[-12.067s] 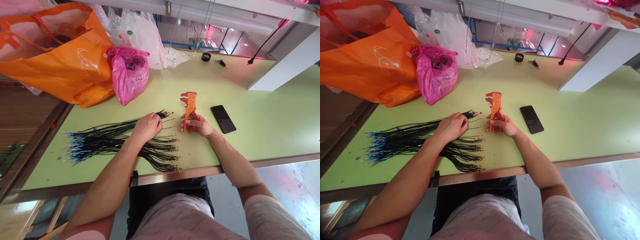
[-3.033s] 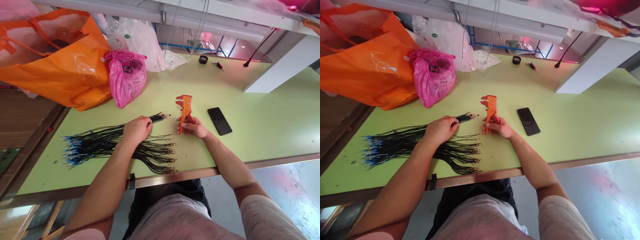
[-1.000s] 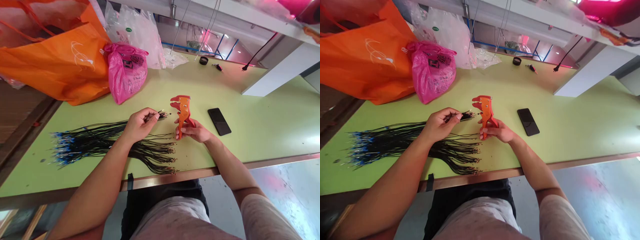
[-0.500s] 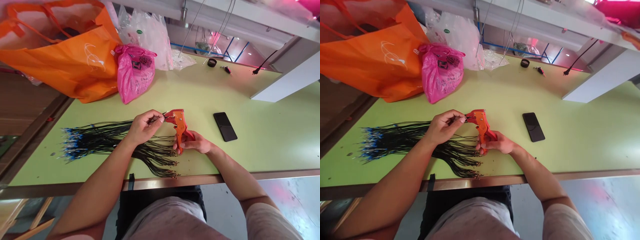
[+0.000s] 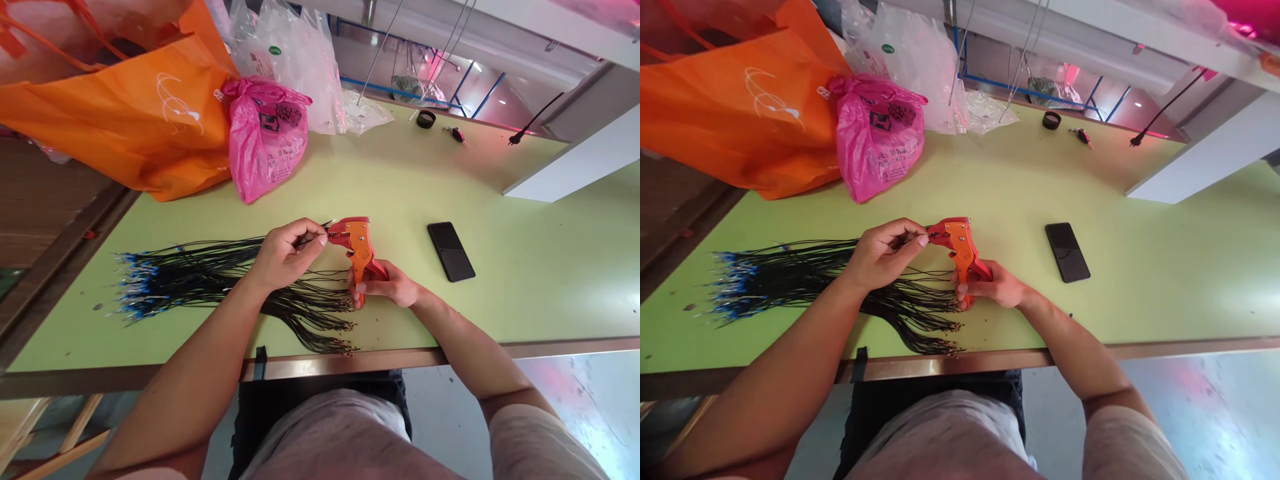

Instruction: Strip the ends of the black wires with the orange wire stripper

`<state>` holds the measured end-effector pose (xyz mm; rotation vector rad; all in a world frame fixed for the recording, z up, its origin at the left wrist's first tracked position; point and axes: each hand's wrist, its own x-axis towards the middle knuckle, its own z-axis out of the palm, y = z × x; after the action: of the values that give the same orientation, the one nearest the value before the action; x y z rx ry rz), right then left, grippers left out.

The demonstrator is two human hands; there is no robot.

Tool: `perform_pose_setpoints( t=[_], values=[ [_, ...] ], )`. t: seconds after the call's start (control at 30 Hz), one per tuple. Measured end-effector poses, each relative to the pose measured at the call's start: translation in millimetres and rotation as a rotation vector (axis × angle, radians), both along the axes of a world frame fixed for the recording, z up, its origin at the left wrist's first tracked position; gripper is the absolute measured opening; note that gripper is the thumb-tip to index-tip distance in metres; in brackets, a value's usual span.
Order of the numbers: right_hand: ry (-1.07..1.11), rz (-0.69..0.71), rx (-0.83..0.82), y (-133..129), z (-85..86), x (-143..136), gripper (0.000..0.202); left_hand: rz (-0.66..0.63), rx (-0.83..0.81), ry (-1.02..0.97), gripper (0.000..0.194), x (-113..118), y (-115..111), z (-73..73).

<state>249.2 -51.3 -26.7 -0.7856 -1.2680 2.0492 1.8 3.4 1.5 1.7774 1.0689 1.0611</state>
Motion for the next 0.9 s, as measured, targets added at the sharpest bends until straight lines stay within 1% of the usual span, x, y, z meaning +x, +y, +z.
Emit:
perform_pose_setpoints(
  t=[0.27, 0.9],
  values=[
    [-0.029, -0.019, 0.014, -2.0, 2.9, -4.0, 0.03, -0.019, -0.012, 0.008, 0.02, 1.1, -0.4, 0.8],
    [-0.03, -0.007, 0.046, -0.9, 0.1, -3.4, 0.031, -0.072, 0.002, 0.023, 0.019, -2.1, -0.6, -1.9]
  ],
)
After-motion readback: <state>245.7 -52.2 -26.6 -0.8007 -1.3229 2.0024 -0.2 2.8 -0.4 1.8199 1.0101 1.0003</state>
